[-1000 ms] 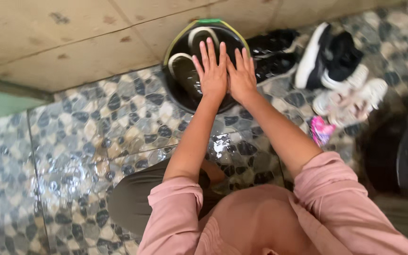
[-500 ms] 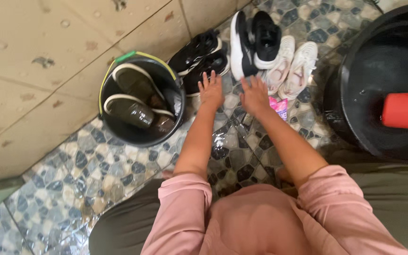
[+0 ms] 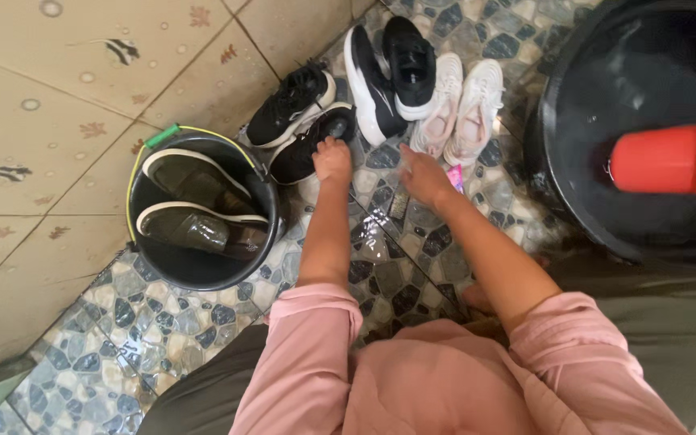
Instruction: The person scrubs a dark shoe with a brush and water, rinses it with a red cup, then scrubs a white shoe similarly. They use a bucket of water and a pink cleaning packet, working on a tiled floor with several other shoes nearby.
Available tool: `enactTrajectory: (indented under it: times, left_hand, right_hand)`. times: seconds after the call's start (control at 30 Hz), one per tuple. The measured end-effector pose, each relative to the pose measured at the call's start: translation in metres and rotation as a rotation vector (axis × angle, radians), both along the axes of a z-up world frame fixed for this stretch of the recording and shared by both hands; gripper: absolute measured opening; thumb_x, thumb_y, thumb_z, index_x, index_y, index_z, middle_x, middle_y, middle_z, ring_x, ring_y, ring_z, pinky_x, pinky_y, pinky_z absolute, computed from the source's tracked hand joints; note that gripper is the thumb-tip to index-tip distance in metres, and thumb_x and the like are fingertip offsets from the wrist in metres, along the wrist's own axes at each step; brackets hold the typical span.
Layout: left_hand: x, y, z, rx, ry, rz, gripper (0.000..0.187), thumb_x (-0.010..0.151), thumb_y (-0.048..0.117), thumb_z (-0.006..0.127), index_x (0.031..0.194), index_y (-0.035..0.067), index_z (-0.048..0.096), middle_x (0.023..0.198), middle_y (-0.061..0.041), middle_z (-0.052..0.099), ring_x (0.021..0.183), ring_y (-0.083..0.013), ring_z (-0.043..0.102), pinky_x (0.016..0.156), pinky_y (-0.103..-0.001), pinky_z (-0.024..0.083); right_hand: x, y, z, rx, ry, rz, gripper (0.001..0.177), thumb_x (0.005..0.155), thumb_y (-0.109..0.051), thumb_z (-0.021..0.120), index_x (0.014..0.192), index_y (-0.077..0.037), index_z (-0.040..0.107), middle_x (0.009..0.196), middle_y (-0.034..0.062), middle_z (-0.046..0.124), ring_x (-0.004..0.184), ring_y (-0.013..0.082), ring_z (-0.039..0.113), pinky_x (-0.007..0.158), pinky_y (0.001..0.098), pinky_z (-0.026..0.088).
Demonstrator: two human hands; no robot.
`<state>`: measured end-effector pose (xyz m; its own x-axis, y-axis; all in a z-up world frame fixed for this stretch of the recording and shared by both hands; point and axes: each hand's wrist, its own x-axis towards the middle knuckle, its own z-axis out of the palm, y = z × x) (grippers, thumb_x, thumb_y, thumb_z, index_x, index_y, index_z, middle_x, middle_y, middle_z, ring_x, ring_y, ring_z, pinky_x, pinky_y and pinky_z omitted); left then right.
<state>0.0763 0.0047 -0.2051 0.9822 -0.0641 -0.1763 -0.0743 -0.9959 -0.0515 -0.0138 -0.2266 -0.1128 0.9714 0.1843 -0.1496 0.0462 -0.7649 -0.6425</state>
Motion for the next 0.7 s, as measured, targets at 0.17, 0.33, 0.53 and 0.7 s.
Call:
enactTrajectory:
  times: [0.17, 0.33, 0.53, 0.7]
  left_hand:
    - [-0.019, 0.007, -0.008, -0.046, 0.021, -0.089, 0.027, 0.097, 0.021, 0.053, 0.107, 0.009, 0.074, 0.113, -0.013, 0.067, 0.104, -0.0325, 0.066, 0.084, -0.04, 0.057]
    - [-0.087, -0.019, 0.04, -0.031, 0.147, -0.152, 0.027, 0.099, 0.017, 0.053, 0.123, 0.009, 0.063, 0.125, -0.015, 0.064, 0.115, -0.0328, 0.064, 0.093, -0.045, 0.055]
    - [-0.13, -0.099, 0.043, -0.341, 0.158, -0.211, 0.05, 0.087, 0.009, 0.058, 0.137, 0.01, 0.05, 0.133, -0.02, 0.058, 0.115, -0.0376, 0.059, 0.091, -0.045, 0.054]
    - [-0.139, -0.099, -0.011, -0.185, 0.307, -0.01, 0.05, 0.087, 0.026, 0.066, 0.129, 0.005, 0.05, 0.129, -0.014, 0.062, 0.12, -0.0291, 0.055, 0.094, -0.043, 0.046]
  right_hand:
    - [-0.013, -0.029, -0.029, 0.108, 0.061, -0.236, 0.052, 0.094, -0.019, 0.06, 0.144, -0.004, 0.052, 0.124, 0.0261, 0.065, 0.115, 0.0405, 0.063, 0.102, 0.0451, 0.048]
    - [-0.038, -0.04, -0.053, -0.065, 0.108, -0.256, 0.034, 0.101, -0.019, 0.058, 0.133, -0.009, 0.063, 0.119, 0.0217, 0.071, 0.115, 0.0399, 0.064, 0.106, 0.054, 0.043]
    - [-0.069, -0.053, -0.054, -0.273, 0.258, -0.313, 0.053, 0.091, -0.016, 0.065, 0.142, -0.013, 0.054, 0.143, 0.021, 0.052, 0.128, 0.0433, 0.052, 0.103, 0.0524, 0.046]
    - [-0.063, -0.055, -0.043, -0.385, 0.183, -0.183, 0.068, 0.084, -0.02, 0.074, 0.147, -0.011, 0.048, 0.147, 0.0167, 0.048, 0.136, 0.039, 0.045, 0.107, 0.0505, 0.044]
